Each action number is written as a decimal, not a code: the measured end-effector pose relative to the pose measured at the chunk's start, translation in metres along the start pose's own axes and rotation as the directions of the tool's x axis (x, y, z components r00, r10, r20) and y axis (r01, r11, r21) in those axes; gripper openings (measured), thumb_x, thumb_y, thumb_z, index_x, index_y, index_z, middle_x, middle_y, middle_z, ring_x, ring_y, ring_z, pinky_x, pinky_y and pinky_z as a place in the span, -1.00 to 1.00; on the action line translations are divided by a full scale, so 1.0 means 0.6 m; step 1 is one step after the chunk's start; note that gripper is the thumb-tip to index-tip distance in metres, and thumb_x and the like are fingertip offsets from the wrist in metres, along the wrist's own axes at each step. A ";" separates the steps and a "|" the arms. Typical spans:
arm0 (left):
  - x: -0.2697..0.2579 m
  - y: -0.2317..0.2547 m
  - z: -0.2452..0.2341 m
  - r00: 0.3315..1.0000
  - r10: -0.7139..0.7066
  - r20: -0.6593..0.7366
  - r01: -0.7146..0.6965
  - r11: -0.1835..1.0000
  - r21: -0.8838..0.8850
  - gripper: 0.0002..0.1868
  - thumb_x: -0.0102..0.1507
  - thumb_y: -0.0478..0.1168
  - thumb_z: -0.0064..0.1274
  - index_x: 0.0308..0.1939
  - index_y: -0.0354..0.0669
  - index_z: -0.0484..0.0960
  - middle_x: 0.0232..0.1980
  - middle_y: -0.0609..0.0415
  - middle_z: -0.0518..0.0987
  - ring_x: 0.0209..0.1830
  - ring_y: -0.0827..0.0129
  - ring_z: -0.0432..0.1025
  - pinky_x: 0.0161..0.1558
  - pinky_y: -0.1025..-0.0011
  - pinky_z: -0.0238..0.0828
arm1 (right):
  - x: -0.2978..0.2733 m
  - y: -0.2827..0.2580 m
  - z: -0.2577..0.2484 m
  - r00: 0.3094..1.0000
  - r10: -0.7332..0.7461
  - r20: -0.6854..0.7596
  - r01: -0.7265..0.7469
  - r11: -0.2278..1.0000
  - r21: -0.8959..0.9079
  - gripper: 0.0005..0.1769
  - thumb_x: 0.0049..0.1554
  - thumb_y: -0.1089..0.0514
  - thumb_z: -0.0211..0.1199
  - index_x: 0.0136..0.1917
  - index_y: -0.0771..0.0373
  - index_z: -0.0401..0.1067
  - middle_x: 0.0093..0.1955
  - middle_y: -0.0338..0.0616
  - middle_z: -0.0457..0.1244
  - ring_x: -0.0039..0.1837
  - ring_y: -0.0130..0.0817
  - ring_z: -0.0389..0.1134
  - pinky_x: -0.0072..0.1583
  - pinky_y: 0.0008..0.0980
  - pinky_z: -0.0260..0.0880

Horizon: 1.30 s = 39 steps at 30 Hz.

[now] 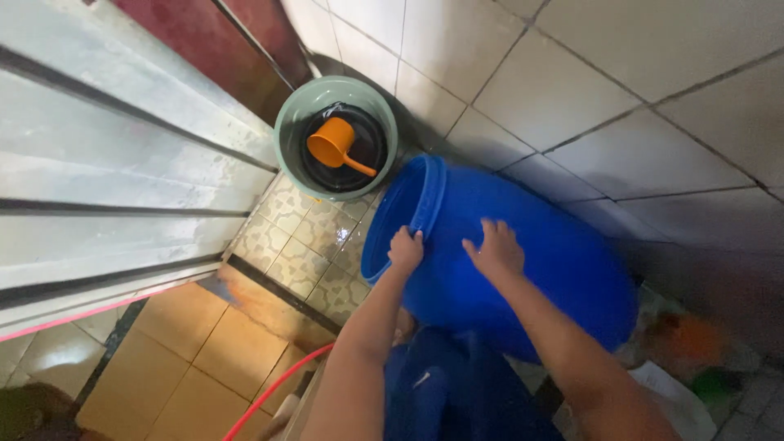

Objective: Cleaning a large blue plastic barrel using water and a scrubber in a bathroom.

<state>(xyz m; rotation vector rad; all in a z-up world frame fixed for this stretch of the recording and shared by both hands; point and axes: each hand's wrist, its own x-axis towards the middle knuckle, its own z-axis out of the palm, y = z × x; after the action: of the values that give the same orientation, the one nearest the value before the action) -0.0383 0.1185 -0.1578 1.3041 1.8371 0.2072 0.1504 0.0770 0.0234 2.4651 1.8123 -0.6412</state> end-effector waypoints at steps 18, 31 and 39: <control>0.172 -0.038 0.004 0.980 0.192 -0.041 -0.163 0.911 0.379 -0.09 0.29 0.18 0.13 0.55 -0.07 0.05 0.66 -0.47 -0.29 0.61 -0.50 -0.31 0.45 -0.36 -0.05 | -0.014 0.209 0.193 0.829 0.192 0.525 -0.090 0.973 -0.214 0.29 -0.02 -0.22 0.52 0.68 -0.19 -0.30 0.76 -0.17 -0.46 0.72 0.10 -0.28 0.47 0.31 0.15; 0.067 0.103 -0.099 0.998 -0.036 -0.047 0.054 0.875 0.480 0.45 0.01 0.24 0.44 0.64 -0.11 -0.30 0.69 -0.24 -0.49 0.70 -0.28 -0.44 0.40 -0.53 -0.21 | -0.016 0.224 0.213 0.851 0.234 0.471 -0.167 0.969 -0.180 0.49 -0.05 -0.28 0.52 0.69 -0.18 -0.59 0.76 -0.18 -0.68 0.71 0.26 -0.47 0.39 0.50 0.15; 0.146 0.066 -0.067 0.981 -0.168 0.099 0.111 0.898 0.426 0.75 -0.19 0.32 0.55 0.59 -0.28 -0.49 0.67 -0.27 -0.51 0.65 -0.35 -0.40 0.46 -0.40 -0.19 | 0.033 0.207 0.219 0.764 0.417 0.492 -0.377 0.908 -0.184 0.73 -0.21 -0.45 0.56 0.65 -0.15 -0.78 0.73 -0.01 -0.78 0.69 0.42 -0.58 0.39 0.55 0.11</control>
<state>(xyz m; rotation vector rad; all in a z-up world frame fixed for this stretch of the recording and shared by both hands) -0.0477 0.2225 -0.1577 1.4221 1.9127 -0.3670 0.2282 0.0214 -0.1313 2.2120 1.0487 -1.0491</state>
